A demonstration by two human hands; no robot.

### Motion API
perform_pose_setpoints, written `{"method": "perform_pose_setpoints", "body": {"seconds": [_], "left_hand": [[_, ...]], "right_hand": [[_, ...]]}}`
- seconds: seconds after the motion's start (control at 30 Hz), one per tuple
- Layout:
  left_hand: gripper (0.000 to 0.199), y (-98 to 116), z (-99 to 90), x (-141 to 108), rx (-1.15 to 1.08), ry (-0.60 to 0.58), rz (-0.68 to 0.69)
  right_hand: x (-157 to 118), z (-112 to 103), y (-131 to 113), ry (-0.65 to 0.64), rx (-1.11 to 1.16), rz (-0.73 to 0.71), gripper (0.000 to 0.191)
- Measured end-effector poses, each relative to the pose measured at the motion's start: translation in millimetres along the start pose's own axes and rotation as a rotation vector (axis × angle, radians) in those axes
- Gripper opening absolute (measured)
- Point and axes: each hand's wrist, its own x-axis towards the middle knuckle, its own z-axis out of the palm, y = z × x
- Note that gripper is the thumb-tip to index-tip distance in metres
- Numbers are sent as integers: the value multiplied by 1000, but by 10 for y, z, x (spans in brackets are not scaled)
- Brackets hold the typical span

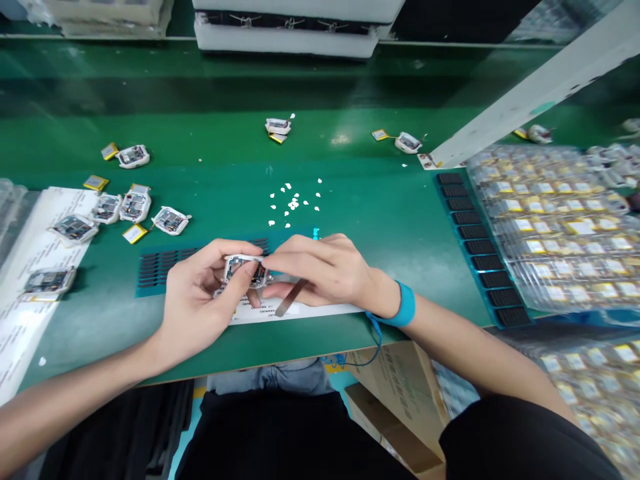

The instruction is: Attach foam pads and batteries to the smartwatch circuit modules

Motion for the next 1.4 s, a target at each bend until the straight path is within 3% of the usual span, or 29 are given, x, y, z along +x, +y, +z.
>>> {"method": "perform_pose_setpoints", "body": {"seconds": [0.2,0.33,0.5,0.6,0.8,0.9,1.03,1.4], "left_hand": [[8,-29,27,-12,-23,-9,-14],[7,-30,37,-15,-53,-10,-16],[6,-33,57,-52,-91,-194,-56],[11,-28,71,-93,-139,-248,-82],[16,11,15,-36,-191,-170,-153],[13,-4,-1,13,-194,-130,-153],[5,-28,3,30,-181,-125,-155],[13,-13,-19,34,-146,-105,-214]], "right_hand": [[11,1,-54,5,-89,37,3],[-18,-11,-39,40,-41,26,11],[-17,-60,-10,82,17,31,8],[8,-103,16,25,-32,-35,13],[15,-91,19,-13,30,-48,17],[0,-58,-6,-37,-58,-28,18],[8,-67,-24,-117,-134,1,23],[12,-172,-16,-223,-228,-85,22]]}}
